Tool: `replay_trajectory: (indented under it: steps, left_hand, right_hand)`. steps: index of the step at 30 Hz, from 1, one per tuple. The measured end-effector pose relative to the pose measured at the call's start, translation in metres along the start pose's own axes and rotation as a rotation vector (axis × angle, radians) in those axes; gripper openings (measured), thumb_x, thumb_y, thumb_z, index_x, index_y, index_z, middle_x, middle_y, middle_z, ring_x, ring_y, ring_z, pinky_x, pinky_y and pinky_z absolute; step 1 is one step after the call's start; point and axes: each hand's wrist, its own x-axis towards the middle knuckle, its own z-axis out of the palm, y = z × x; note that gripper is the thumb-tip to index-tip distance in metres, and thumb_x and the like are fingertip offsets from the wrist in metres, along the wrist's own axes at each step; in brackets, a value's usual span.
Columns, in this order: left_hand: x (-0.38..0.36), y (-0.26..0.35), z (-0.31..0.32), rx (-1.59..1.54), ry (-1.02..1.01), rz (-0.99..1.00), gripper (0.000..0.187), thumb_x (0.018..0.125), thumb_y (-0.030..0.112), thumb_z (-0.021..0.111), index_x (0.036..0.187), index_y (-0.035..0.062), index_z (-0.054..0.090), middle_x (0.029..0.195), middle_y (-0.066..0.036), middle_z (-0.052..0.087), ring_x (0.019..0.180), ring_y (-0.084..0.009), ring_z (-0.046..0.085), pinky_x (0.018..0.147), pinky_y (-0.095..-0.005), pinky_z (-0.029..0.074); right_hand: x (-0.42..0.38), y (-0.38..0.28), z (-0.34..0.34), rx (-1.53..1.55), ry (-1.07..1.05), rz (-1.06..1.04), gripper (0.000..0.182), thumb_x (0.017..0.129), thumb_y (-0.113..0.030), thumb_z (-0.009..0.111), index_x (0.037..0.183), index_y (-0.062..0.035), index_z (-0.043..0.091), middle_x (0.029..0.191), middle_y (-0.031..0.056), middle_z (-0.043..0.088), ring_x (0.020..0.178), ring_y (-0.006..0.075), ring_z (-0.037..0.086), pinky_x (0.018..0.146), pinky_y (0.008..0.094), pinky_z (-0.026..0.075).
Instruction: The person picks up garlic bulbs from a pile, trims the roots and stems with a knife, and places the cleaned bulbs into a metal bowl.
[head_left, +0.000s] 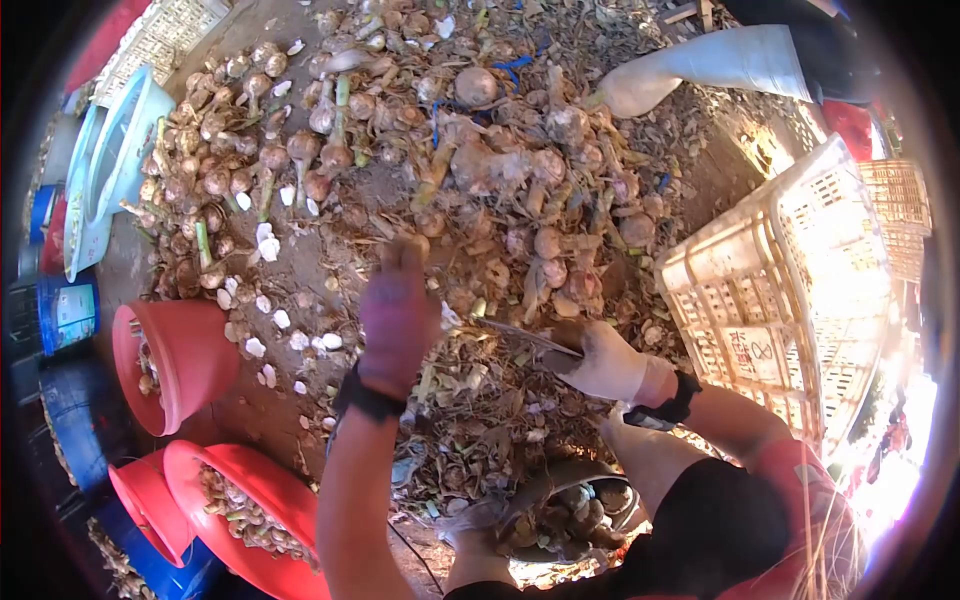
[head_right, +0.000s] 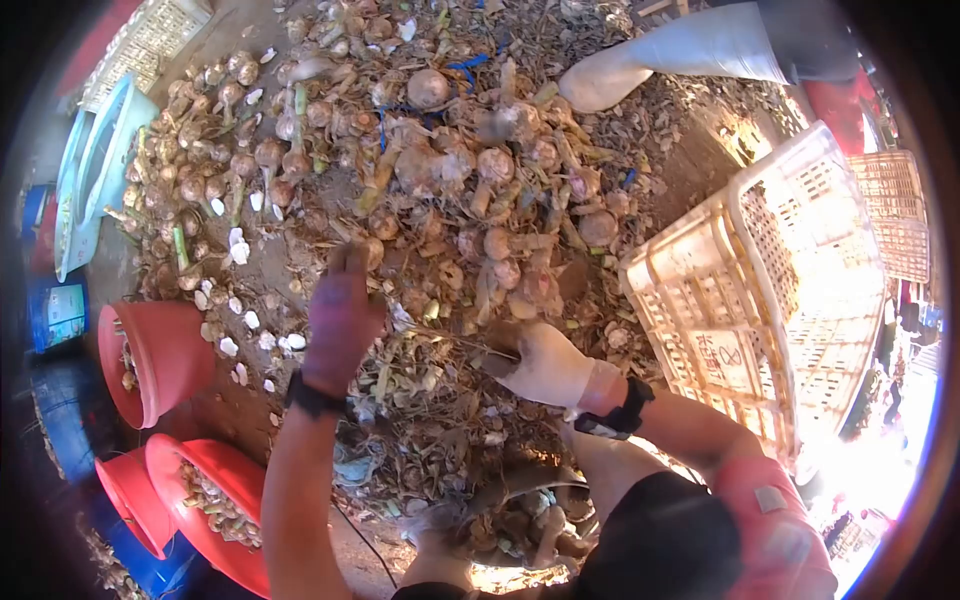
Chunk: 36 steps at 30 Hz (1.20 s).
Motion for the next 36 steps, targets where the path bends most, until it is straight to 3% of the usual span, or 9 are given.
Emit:
replay_trajectory:
  steps: [5, 9, 12, 14, 18, 27, 31, 34, 36]
  left_hand:
    - [0.049, -0.021, 0.025, 0.040, -0.105, -0.242, 0.054, 0.072, 0.010, 0.063, 0.125, 0.0052, 0.052, 0.130, -0.019, 0.051, 0.106, -0.0379, 0.058, 0.094, -0.0428, 0.046]
    - [-0.003, -0.015, 0.015, 0.279, -0.096, -0.001, 0.058, 0.073, 0.023, 0.068, 0.126, 0.0069, 0.050, 0.115, -0.018, 0.059, 0.111, -0.0333, 0.055, 0.095, -0.0450, 0.043]
    - [-0.056, -0.002, -0.006, -0.101, -0.307, -0.051, 0.056, 0.075, 0.025, 0.070, 0.123, 0.0028, 0.050, 0.107, -0.015, 0.062, 0.105, -0.0294, 0.058, 0.090, -0.0422, 0.047]
    - [-0.090, 0.000, -0.004, -1.194, -0.460, -0.473, 0.054, 0.077, 0.022, 0.074, 0.120, -0.0005, 0.049, 0.104, -0.011, 0.063, 0.097, -0.0226, 0.061, 0.083, -0.0347, 0.051]
    - [-0.138, 0.045, -0.028, -1.649, -0.234, -0.548, 0.053, 0.076, 0.013, 0.076, 0.119, -0.0011, 0.048, 0.103, -0.009, 0.063, 0.090, -0.0147, 0.062, 0.077, -0.0255, 0.051]
    - [-0.200, 0.044, 0.002, -1.082, 0.032, -0.399, 0.049, 0.080, 0.022, 0.073, 0.117, -0.0026, 0.052, 0.103, -0.012, 0.063, 0.087, -0.0210, 0.063, 0.078, -0.0331, 0.052]
    - [-0.218, 0.052, -0.040, -1.546, -0.131, -0.603, 0.055, 0.081, 0.024, 0.071, 0.122, -0.0054, 0.049, 0.105, -0.015, 0.062, 0.090, -0.0238, 0.063, 0.080, -0.0360, 0.051]
    - [-0.213, 0.058, -0.050, -0.940, 0.162, 0.077, 0.061, 0.082, 0.016, 0.067, 0.133, -0.0041, 0.039, 0.113, -0.016, 0.059, 0.102, -0.0234, 0.060, 0.085, -0.0350, 0.051]
    - [-0.200, 0.042, -0.033, -1.317, 0.046, -0.220, 0.060, 0.080, 0.009, 0.067, 0.133, 0.0004, 0.041, 0.123, -0.016, 0.053, 0.108, -0.0255, 0.056, 0.089, -0.0363, 0.050]
  right_hand:
    - [0.009, -0.031, -0.026, 0.028, -0.035, 0.148, 0.030, 0.082, -0.014, 0.065, 0.109, 0.0008, 0.060, 0.091, 0.0172, 0.066, 0.081, 0.0234, 0.063, 0.077, 0.0336, 0.049]
    - [0.007, -0.024, -0.024, 0.057, 0.075, 0.101, 0.026, 0.083, -0.016, 0.064, 0.104, 0.0001, 0.062, 0.091, 0.0177, 0.067, 0.082, 0.0275, 0.063, 0.076, 0.0364, 0.049]
    - [0.011, -0.020, -0.008, -0.101, 0.025, 0.002, 0.024, 0.081, -0.024, 0.064, 0.092, -0.0029, 0.062, 0.078, 0.0216, 0.062, 0.073, 0.0410, 0.059, 0.065, 0.0433, 0.049]
    - [0.008, -0.028, 0.004, -0.160, -0.071, -0.018, 0.025, 0.080, -0.026, 0.063, 0.091, -0.0035, 0.062, 0.075, 0.0205, 0.061, 0.071, 0.0407, 0.059, 0.063, 0.0442, 0.048]
    - [0.003, -0.034, 0.025, -0.351, -0.238, -0.108, 0.029, 0.077, -0.032, 0.063, 0.087, -0.0054, 0.061, 0.066, 0.0178, 0.060, 0.064, 0.0387, 0.060, 0.058, 0.0461, 0.047]
    - [-0.009, -0.038, 0.041, -0.486, -0.195, -0.299, 0.032, 0.069, -0.026, 0.066, 0.094, -0.0071, 0.062, 0.065, 0.0156, 0.058, 0.061, 0.0360, 0.059, 0.054, 0.0434, 0.047]
    - [0.008, 0.019, 0.039, -0.460, -0.110, -0.029, 0.029, 0.077, -0.026, 0.064, 0.094, -0.0032, 0.063, 0.069, 0.0181, 0.062, 0.065, 0.0339, 0.062, 0.060, 0.0420, 0.050]
    - [-0.006, -0.016, 0.024, -0.273, -0.029, 0.094, 0.020, 0.082, -0.018, 0.065, 0.090, 0.0000, 0.062, 0.081, 0.0196, 0.064, 0.071, 0.0292, 0.064, 0.067, 0.0358, 0.051]
    - [0.004, -0.049, 0.025, -0.312, -0.141, 0.069, 0.018, 0.083, -0.018, 0.065, 0.088, -0.0009, 0.061, 0.079, 0.0192, 0.062, 0.069, 0.0273, 0.062, 0.064, 0.0355, 0.050]
